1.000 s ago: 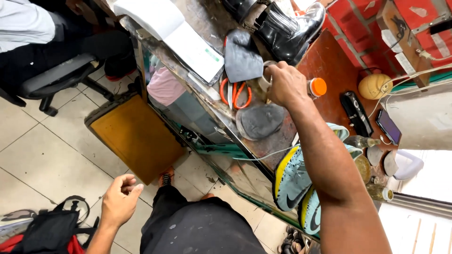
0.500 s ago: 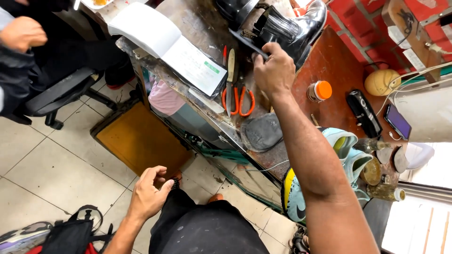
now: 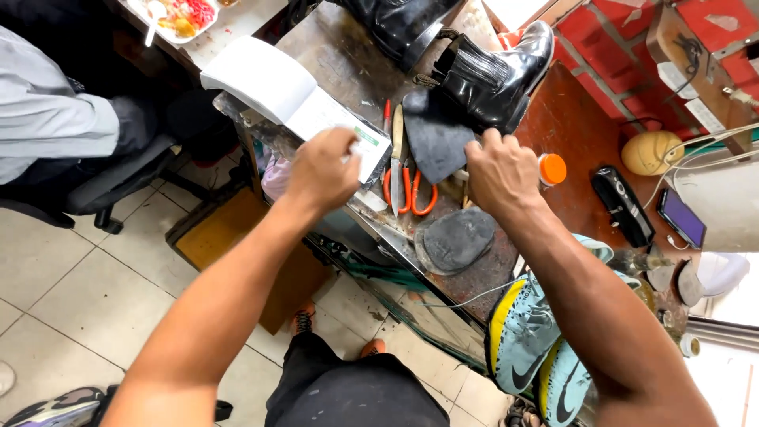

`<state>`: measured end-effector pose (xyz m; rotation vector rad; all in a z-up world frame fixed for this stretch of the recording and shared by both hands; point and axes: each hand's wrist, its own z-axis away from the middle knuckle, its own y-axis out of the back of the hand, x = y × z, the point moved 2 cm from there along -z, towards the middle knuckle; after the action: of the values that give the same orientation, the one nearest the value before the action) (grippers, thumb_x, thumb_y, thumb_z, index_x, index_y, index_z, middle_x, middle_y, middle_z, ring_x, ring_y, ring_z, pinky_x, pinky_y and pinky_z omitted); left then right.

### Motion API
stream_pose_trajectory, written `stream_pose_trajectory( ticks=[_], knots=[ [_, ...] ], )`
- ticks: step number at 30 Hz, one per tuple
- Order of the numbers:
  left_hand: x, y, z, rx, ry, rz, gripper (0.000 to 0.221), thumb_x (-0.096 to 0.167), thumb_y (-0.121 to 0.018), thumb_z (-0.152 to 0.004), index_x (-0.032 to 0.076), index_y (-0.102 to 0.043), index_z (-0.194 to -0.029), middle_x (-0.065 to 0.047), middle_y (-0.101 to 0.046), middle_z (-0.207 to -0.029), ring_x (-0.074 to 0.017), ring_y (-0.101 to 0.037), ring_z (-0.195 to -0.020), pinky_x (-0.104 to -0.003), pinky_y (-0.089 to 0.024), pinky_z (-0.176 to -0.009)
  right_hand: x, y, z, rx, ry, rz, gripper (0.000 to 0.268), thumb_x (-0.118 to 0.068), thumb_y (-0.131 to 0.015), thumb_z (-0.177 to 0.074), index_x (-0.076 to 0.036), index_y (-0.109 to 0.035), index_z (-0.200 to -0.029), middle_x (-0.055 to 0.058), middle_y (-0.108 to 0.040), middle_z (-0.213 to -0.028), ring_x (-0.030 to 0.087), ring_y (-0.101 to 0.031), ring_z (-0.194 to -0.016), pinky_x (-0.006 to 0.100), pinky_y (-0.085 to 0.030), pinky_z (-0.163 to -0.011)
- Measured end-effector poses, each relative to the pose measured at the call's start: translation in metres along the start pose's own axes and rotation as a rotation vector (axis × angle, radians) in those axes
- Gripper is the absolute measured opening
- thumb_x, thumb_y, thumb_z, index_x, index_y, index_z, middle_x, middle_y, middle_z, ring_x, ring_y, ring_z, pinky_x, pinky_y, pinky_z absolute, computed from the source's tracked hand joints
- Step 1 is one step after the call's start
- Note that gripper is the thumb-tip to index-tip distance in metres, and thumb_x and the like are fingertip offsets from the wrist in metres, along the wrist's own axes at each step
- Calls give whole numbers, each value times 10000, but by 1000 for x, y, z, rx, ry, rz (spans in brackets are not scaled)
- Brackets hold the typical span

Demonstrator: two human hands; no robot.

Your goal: Applying adhesive tape and marking shoes for repair at a workbench

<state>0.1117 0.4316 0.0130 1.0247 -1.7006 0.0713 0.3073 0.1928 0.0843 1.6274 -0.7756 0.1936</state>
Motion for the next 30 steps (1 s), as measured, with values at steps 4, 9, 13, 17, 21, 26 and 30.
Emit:
stream_pose_trajectory(
  ticks=[4, 9, 13, 17, 21, 26, 30],
  knots=[
    [-5, -69, -105, -223, 130, -277, 223, 226, -666, -901, 43, -548, -948, -226, -692, -876, -471, -673, -782, -583, -537, -677, -21, 124, -11, -582, -179, -237, 358, -350, -699, -936, -80, -657, -1168, 123, -695, -976, 249, -660, -740, 426, -586, -561],
    [-57, -136, -157, -255, 294, -543, 269, 112, -610, -831, 28, -582, -1085, -241, -725, -1013, -462, -729, -936, -529, -597, -813, -32, 180, 34, -412, -166, -311, 367, -401, -749, -867, -196, -659, -1158, 53, -678, -951, 274, -686, -784, 447, -544, -505],
    [-11, -96, -157, -304, 690, -414, 572, 121, -794, -740, 81, -489, -1222, -205, -676, -1257, -413, -654, -1195, -465, -547, -985, -32, 198, 74, -398, -213, -443, 329, -405, -771, -848, -227, -672, -1107, -10, -655, -873, 276, -670, -776, 443, -502, -501],
    [-22, -86, -169, -159, 711, -318, 608, 51, -799, -665, 92, -436, -1151, -185, -713, -1179, -404, -677, -1161, -421, -553, -991, -26, 197, 94, -335, -251, -521, 322, -406, -792, -858, -220, -669, -1089, -31, -639, -855, 216, -667, -738, 396, -473, -479],
    [3, -53, -186, 93, 481, -147, 450, 163, -765, -623, 155, -435, -930, -41, -622, -921, -276, -624, -868, -395, -496, -723, -12, 192, 83, -298, -394, -789, 448, -323, -819, -861, -126, -622, -1211, 40, -715, -985, 193, -678, -694, 392, -554, -595],
    [170, -23, -120, 49, -259, 100, 560, 8, -772, -817, 161, -253, -674, 49, -278, -647, -116, -227, -633, -376, -142, -558, 8, 182, 57, 45, -446, -836, 892, -561, -656, -970, 85, -342, -1499, 294, -561, -1379, 382, -589, -1232, 533, -477, -1083],
    [268, -45, -82, -453, -339, 991, 207, -89, -549, -824, 68, -560, -959, -4, -514, -815, -97, -456, -712, -250, -397, -623, 29, 198, 58, -197, -762, -1011, 304, -377, -472, -1065, -115, -513, -1212, 102, -610, -1160, 260, -576, -986, 392, -465, -830]
  ],
)
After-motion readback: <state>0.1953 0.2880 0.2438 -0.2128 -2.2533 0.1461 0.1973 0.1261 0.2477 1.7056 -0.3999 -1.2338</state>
